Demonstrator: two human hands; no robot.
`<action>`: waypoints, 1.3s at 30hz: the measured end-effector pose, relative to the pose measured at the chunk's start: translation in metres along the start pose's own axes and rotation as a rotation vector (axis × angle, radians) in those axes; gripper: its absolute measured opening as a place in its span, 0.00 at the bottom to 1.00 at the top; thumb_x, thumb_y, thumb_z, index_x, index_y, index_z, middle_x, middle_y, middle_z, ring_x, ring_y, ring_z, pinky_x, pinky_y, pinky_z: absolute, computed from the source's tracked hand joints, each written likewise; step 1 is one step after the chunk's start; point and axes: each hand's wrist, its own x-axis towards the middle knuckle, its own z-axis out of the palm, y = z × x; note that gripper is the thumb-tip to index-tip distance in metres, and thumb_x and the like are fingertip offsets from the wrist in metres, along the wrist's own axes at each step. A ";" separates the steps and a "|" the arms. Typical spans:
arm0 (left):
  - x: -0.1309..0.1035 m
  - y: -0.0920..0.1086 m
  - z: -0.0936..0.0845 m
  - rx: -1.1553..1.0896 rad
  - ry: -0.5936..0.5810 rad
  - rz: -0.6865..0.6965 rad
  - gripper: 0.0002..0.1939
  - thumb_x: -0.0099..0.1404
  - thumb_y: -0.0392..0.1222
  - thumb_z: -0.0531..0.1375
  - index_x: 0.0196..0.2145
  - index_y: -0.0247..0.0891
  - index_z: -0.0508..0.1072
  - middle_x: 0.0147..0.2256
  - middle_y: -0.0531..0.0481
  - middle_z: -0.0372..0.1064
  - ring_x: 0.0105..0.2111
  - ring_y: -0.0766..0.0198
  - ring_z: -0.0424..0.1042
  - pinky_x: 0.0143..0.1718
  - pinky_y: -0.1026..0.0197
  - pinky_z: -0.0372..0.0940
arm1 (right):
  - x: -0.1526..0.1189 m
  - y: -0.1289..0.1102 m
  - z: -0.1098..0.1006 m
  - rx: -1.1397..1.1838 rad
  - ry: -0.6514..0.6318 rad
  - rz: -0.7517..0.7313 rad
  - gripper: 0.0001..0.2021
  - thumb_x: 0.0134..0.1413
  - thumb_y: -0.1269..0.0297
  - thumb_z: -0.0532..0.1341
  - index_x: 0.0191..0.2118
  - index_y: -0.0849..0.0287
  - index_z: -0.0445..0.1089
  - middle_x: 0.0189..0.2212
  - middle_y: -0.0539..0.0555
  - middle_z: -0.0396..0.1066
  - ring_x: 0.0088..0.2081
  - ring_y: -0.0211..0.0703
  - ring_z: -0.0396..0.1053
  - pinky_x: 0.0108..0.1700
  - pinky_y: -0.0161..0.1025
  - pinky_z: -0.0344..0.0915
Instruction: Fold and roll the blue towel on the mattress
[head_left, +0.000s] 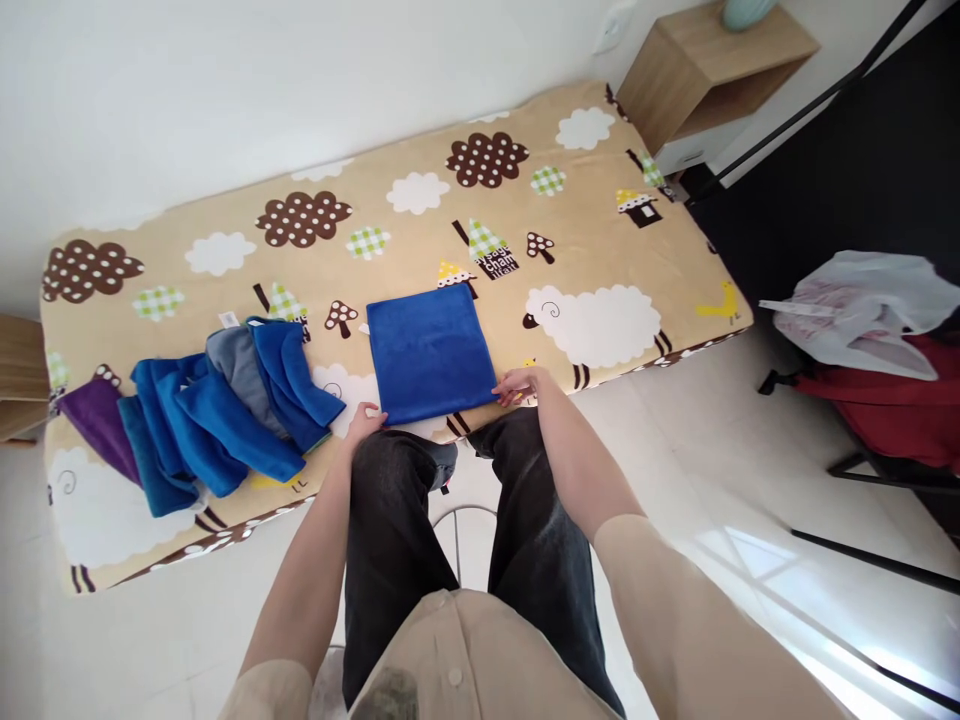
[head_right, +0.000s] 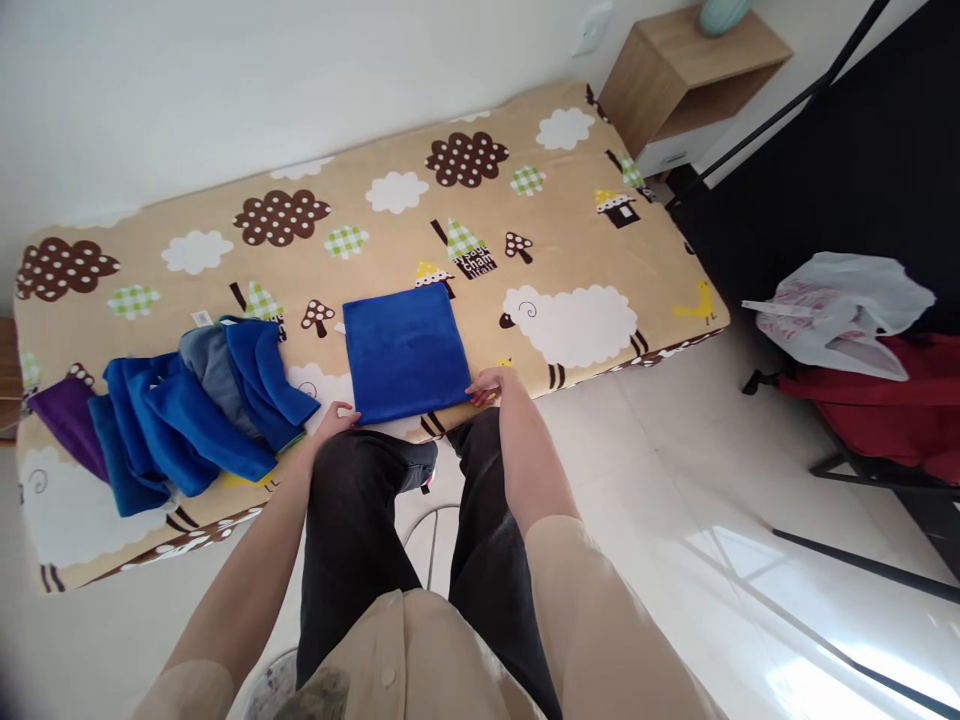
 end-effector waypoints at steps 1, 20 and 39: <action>-0.001 0.000 -0.001 -0.014 -0.015 0.007 0.19 0.55 0.47 0.68 0.42 0.42 0.71 0.26 0.53 0.75 0.32 0.55 0.78 0.38 0.57 0.70 | -0.001 0.001 0.000 0.006 -0.012 -0.005 0.15 0.54 0.59 0.73 0.35 0.61 0.68 0.31 0.55 0.75 0.36 0.42 0.77 0.28 0.30 0.67; 0.009 -0.005 -0.007 -0.012 -0.052 0.151 0.18 0.46 0.45 0.69 0.37 0.39 0.80 0.28 0.49 0.78 0.37 0.52 0.80 0.43 0.56 0.70 | 0.004 0.007 -0.009 0.020 0.077 -0.394 0.28 0.30 0.78 0.71 0.46 0.60 0.80 0.19 0.42 0.62 0.24 0.32 0.60 0.29 0.30 0.61; 0.006 0.000 0.005 -0.212 -0.076 0.486 0.12 0.53 0.42 0.60 0.37 0.40 0.73 0.45 0.41 0.80 0.50 0.52 0.77 0.55 0.49 0.70 | 0.005 -0.004 -0.006 -0.104 0.329 -0.607 0.13 0.43 0.73 0.70 0.39 0.60 0.83 0.46 0.56 0.79 0.42 0.42 0.76 0.46 0.34 0.72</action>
